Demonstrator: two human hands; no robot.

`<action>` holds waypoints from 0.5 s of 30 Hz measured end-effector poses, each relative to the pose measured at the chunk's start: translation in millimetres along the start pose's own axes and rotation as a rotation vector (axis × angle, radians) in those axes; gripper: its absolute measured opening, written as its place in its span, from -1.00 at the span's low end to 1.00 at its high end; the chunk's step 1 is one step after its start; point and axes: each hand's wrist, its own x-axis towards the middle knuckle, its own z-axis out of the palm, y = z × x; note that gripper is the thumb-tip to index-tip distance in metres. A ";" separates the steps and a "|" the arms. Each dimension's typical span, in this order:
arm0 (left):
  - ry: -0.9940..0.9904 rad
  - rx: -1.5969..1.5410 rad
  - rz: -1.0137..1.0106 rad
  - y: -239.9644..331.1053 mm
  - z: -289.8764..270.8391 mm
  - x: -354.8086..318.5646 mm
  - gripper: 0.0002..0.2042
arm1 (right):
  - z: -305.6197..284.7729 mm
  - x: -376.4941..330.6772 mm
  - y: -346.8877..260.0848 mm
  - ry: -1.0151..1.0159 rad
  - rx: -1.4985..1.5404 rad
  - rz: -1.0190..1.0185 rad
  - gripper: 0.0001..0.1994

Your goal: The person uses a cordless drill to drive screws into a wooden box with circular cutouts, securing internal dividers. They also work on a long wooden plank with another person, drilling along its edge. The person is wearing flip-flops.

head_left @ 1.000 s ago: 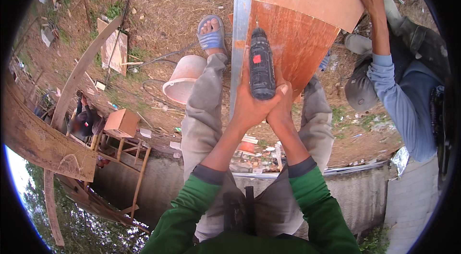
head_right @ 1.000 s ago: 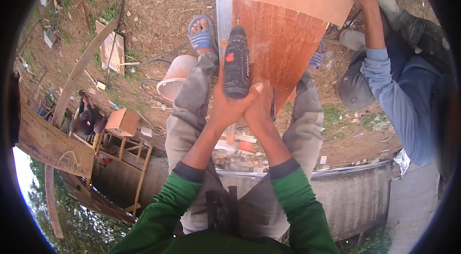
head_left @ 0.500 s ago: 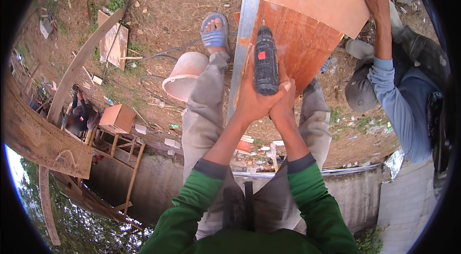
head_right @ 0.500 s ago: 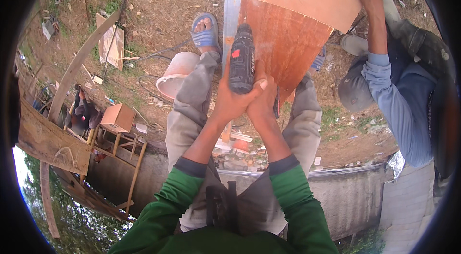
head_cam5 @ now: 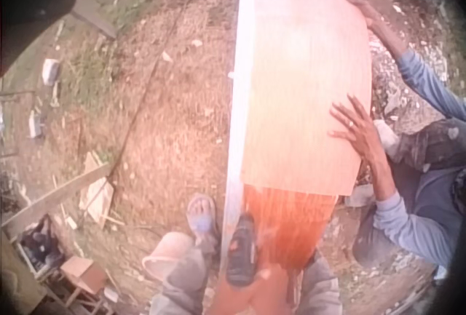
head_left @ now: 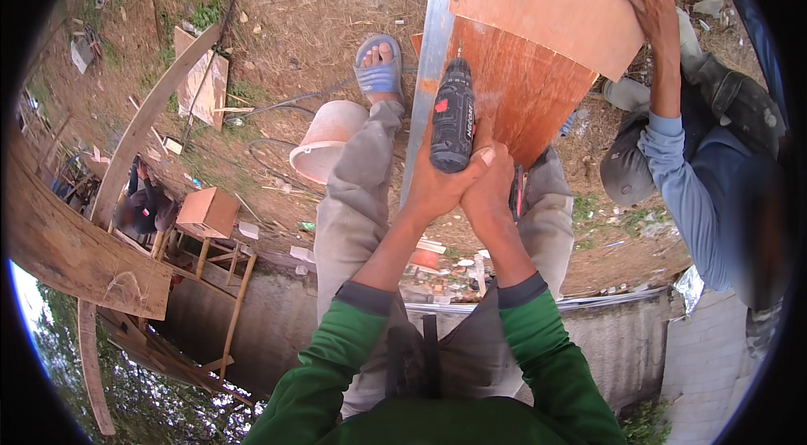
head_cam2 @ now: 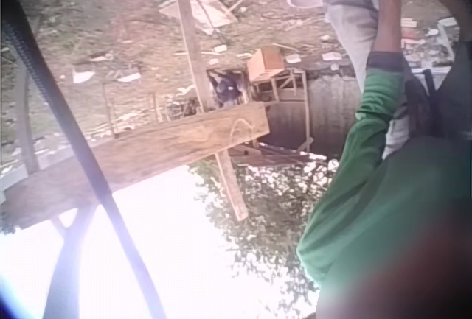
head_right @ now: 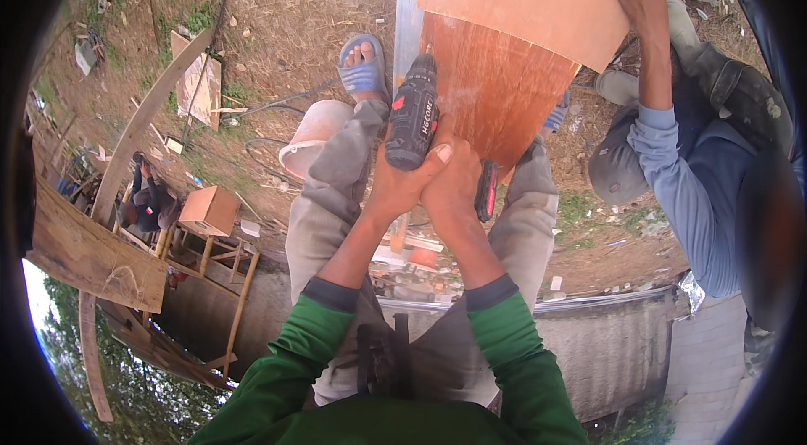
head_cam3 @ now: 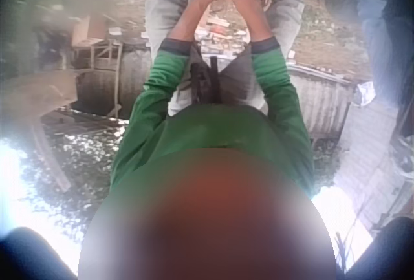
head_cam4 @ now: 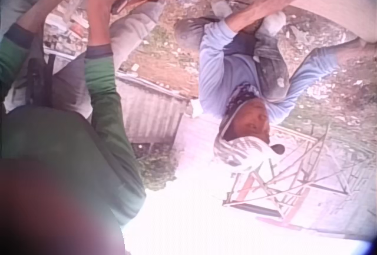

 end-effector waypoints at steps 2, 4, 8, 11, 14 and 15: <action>-0.004 -0.027 0.022 2.2 -2.0 1.4 -0.11 | -0.3 4.3 -5.1 -0.074 0.029 0.081 -0.82; -0.007 -0.053 0.027 2.8 -3.3 1.9 -0.10 | 1.0 6.4 -9.0 -0.055 -0.003 0.050 -0.82; -0.019 -0.070 0.020 0.7 -5.4 3.0 -0.08 | 4.5 6.7 -11.4 -0.048 -0.009 0.089 -0.78; -0.013 -0.038 0.049 -1.6 -6.5 4.3 -0.06 | 4.3 4.8 -8.6 -0.028 0.015 0.007 -0.77; -0.036 -0.022 0.011 -3.9 -7.2 3.6 -0.13 | 6.8 4.0 -4.7 -0.008 0.081 0.020 -0.79; -0.044 -0.027 0.004 -4.8 -7.0 3.0 -0.17 | 6.9 4.1 -2.4 -0.020 0.093 0.028 -0.79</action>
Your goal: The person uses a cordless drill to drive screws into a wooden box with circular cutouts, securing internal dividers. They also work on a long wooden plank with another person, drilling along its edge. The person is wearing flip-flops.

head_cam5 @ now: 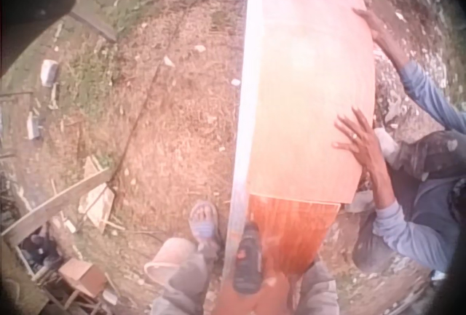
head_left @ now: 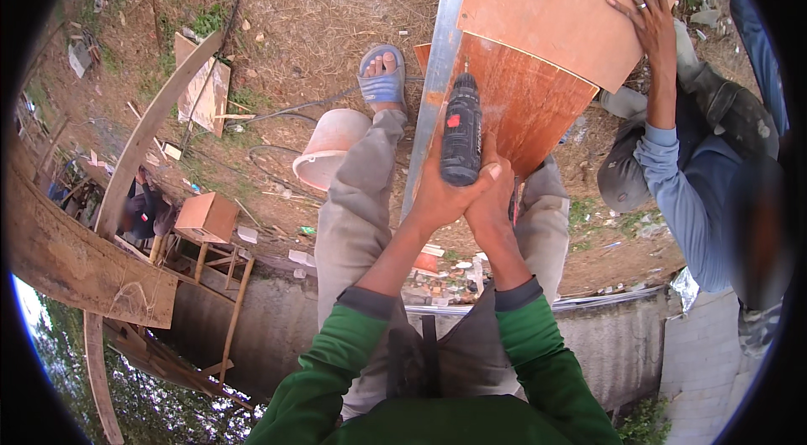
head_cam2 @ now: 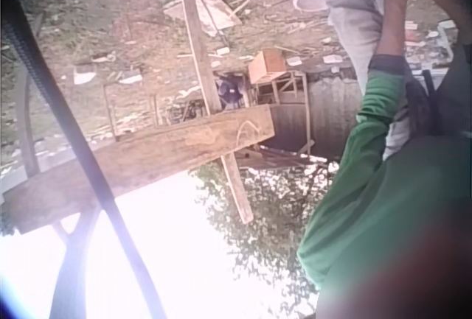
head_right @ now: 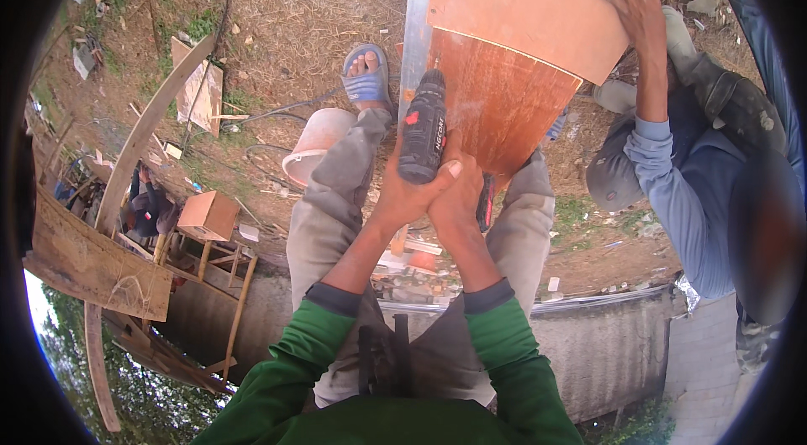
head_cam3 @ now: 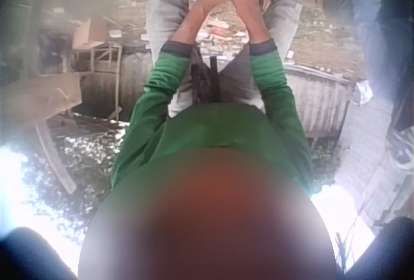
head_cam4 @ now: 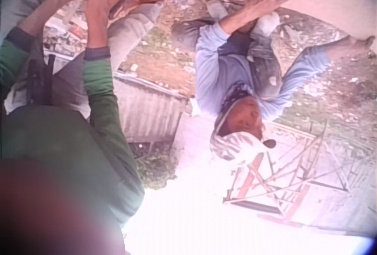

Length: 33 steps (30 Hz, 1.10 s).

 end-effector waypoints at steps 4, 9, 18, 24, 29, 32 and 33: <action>0.013 0.093 0.067 -4.7 3.4 0.6 -0.16 | 1.9 1.8 9.7 0.028 -0.072 -0.045 -0.79; -0.010 0.064 0.029 -8.9 4.3 -2.3 -0.14 | 2.5 2.1 16.0 -0.009 -0.054 -0.011 -0.78; 0.005 0.076 -0.030 -19.8 6.7 -4.9 -0.08 | 5.9 5.7 27.9 0.002 -0.069 -0.047 -0.78; 0.004 0.047 -0.043 -21.6 4.1 -3.6 -0.11 | 12.7 5.8 33.5 0.032 -0.080 -0.071 -0.79; 0.049 0.036 0.041 -20.0 6.6 -1.4 -0.14 | 10.5 5.8 29.8 0.068 -0.154 -0.130 -0.80; 0.039 0.021 0.016 -19.4 6.5 -2.1 -0.14 | 9.2 6.6 26.9 0.048 -0.138 -0.094 -0.81; 0.033 0.018 0.021 -19.4 6.1 -1.4 -0.13 | 8.7 6.8 26.1 0.039 -0.128 -0.085 -0.81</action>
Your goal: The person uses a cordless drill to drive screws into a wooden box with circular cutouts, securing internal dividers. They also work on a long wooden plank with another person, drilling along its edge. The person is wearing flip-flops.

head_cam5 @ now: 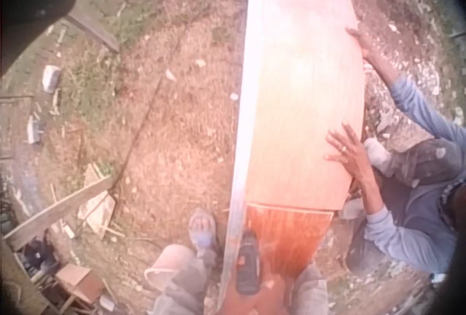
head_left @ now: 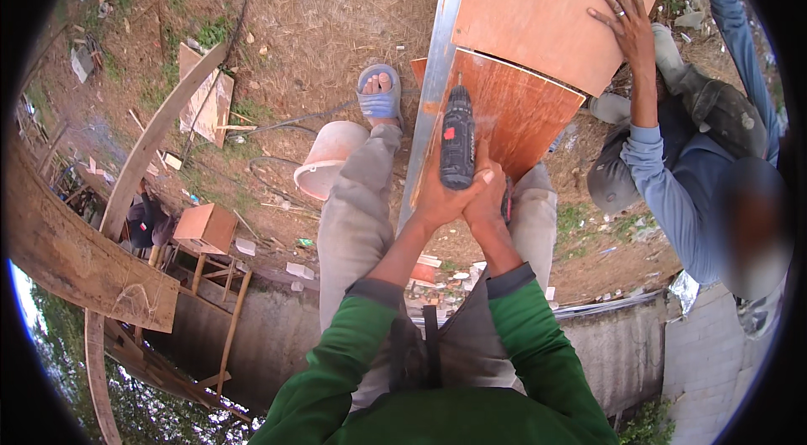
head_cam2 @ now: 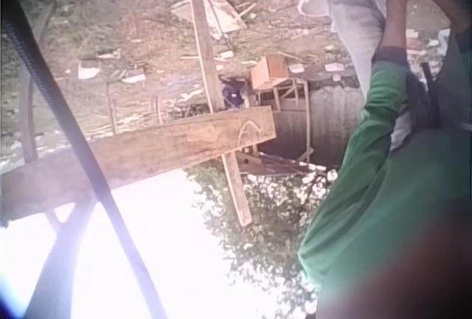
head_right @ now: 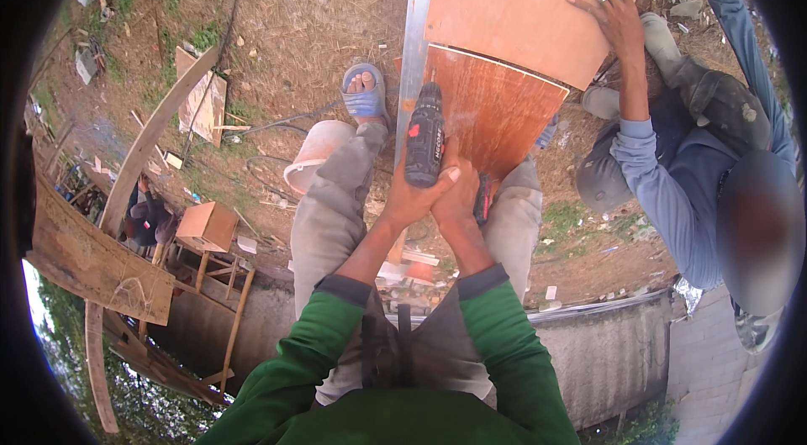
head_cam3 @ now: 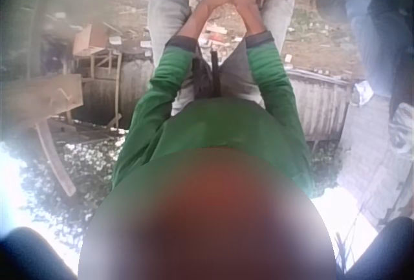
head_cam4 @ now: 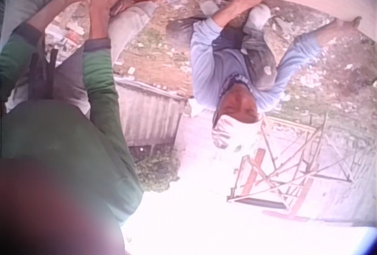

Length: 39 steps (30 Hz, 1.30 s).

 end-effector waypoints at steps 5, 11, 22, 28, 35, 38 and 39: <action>0.009 0.030 0.062 -1.3 0.0 3.5 -0.13 | -0.1 1.6 -0.3 -0.002 -0.009 0.002 -0.74; -0.010 0.039 0.036 2.4 -3.7 3.7 -0.13 | 3.6 4.6 -0.2 -0.027 -0.048 0.025 -0.75; -0.029 0.020 -0.003 1.4 -6.2 5.6 -0.13 | 2.4 6.8 -3.8 -0.080 -0.089 0.062 -0.73; -0.022 -0.005 0.012 4.2 -6.6 6.9 -0.13 | 0.9 7.9 -9.5 -0.080 -0.082 0.066 -0.73; -0.040 0.012 -0.037 6.0 -12.8 8.4 -0.12 | 1.7 7.5 -17.3 -0.079 -0.078 0.101 -0.76; -0.048 0.033 -0.056 4.2 -12.8 8.7 -0.11 | 1.0 6.5 -15.6 -0.070 -0.031 0.092 -0.77; -0.046 0.037 -0.050 3.6 -12.5 9.1 -0.11 | 1.3 5.9 -14.9 -0.057 -0.050 0.071 -0.78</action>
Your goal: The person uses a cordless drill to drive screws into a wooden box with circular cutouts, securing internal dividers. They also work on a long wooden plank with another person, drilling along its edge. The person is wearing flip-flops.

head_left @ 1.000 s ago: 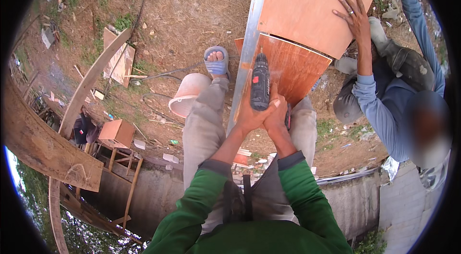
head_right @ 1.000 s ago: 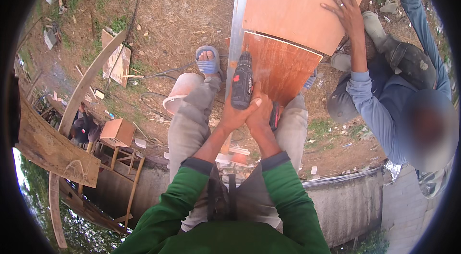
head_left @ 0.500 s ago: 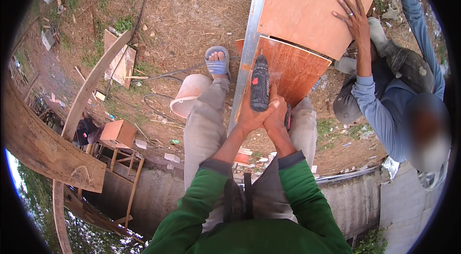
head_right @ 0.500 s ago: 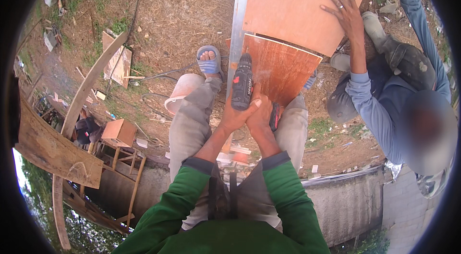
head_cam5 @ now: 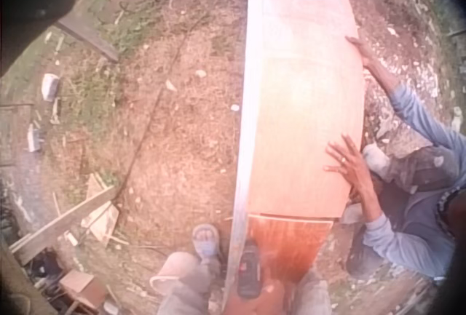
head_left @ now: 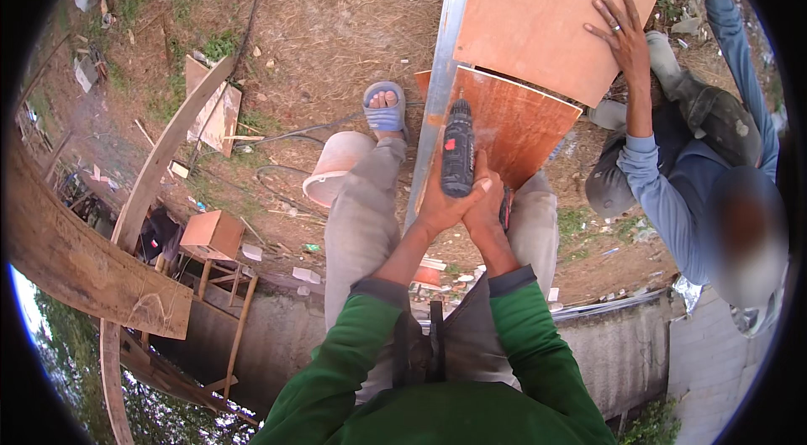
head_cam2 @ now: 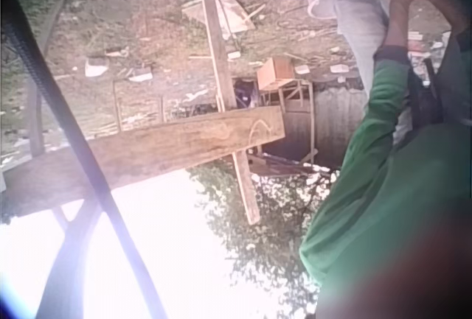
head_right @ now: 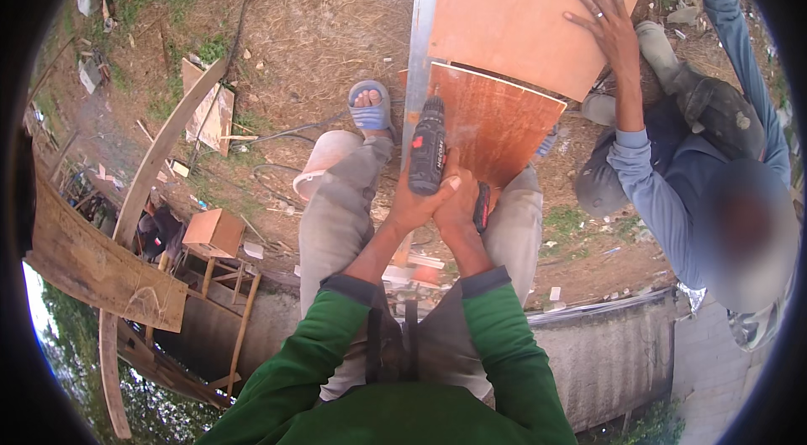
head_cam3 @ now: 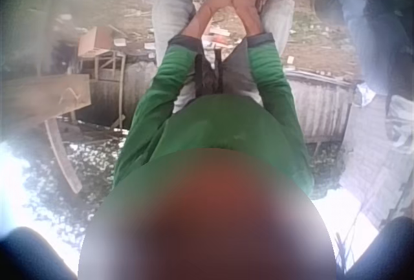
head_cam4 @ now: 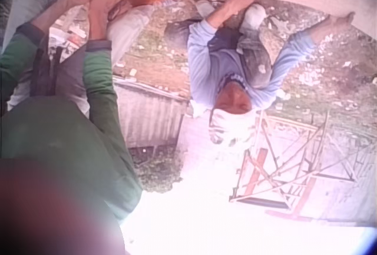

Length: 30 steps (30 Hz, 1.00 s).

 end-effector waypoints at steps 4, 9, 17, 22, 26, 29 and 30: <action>-0.007 -0.039 0.022 0.1 -0.4 2.1 -0.10 | 2.3 0.9 0.9 -0.002 -0.002 0.007 -0.80; 0.024 -0.050 0.041 1.8 2.2 3.0 -0.11 | -2.4 5.2 -2.1 0.000 -0.026 0.010 -0.69; -0.006 -0.025 -0.004 9.6 1.3 0.5 -0.21 | -3.3 2.8 -4.6 0.023 0.000 0.020 -0.76; -0.001 -0.019 -0.002 12.0 2.7 -0.5 -0.17 | -2.3 2.9 -0.3 0.016 -0.025 0.020 -0.72; -0.017 0.054 0.014 12.1 7.3 -7.9 -0.15 | -11.8 -3.0 2.6 0.005 0.010 -0.002 -0.65; 0.008 0.076 0.002 16.8 15.6 -14.5 -0.12 | -19.3 -5.8 6.6 -0.033 0.001 0.021 -0.61; 0.028 0.077 -0.045 19.1 19.7 -16.7 -0.07 | -21.0 -9.8 8.1 -0.040 -0.024 0.034 -0.61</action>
